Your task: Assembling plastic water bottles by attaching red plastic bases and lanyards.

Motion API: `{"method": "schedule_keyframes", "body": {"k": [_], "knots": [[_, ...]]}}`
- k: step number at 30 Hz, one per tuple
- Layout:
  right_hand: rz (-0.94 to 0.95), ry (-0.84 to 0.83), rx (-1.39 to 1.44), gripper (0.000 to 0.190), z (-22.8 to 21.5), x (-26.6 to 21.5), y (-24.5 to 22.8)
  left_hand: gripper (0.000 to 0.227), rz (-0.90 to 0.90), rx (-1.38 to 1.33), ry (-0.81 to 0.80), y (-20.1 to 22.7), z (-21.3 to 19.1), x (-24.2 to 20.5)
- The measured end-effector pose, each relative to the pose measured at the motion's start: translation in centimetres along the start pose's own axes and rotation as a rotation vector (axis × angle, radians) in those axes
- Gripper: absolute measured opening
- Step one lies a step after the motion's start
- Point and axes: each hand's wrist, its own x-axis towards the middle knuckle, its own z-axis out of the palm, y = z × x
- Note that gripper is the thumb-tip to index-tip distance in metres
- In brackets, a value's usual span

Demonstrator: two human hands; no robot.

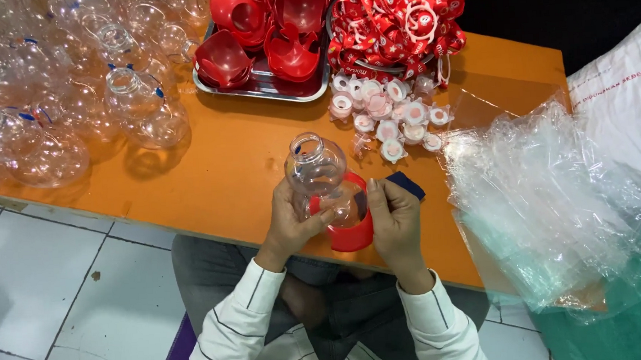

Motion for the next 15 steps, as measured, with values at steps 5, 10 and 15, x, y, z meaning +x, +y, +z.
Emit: {"method": "schedule_keyframes", "body": {"k": [5,10,15], "knots": [[0.075,-0.054,-0.004,0.051,-0.8,0.2,-0.4,0.048,-0.058,-0.072,-0.109,4.0,0.9,1.3],[0.108,-0.084,-0.008,0.051,-0.7,0.6,-2.1,0.037,-0.001,0.008,-0.171,5.5,1.3,1.9],[0.142,-0.123,0.027,0.049,-1.0,0.7,-2.2,0.032,0.002,0.016,-0.204,6.0,1.3,1.7]]}}
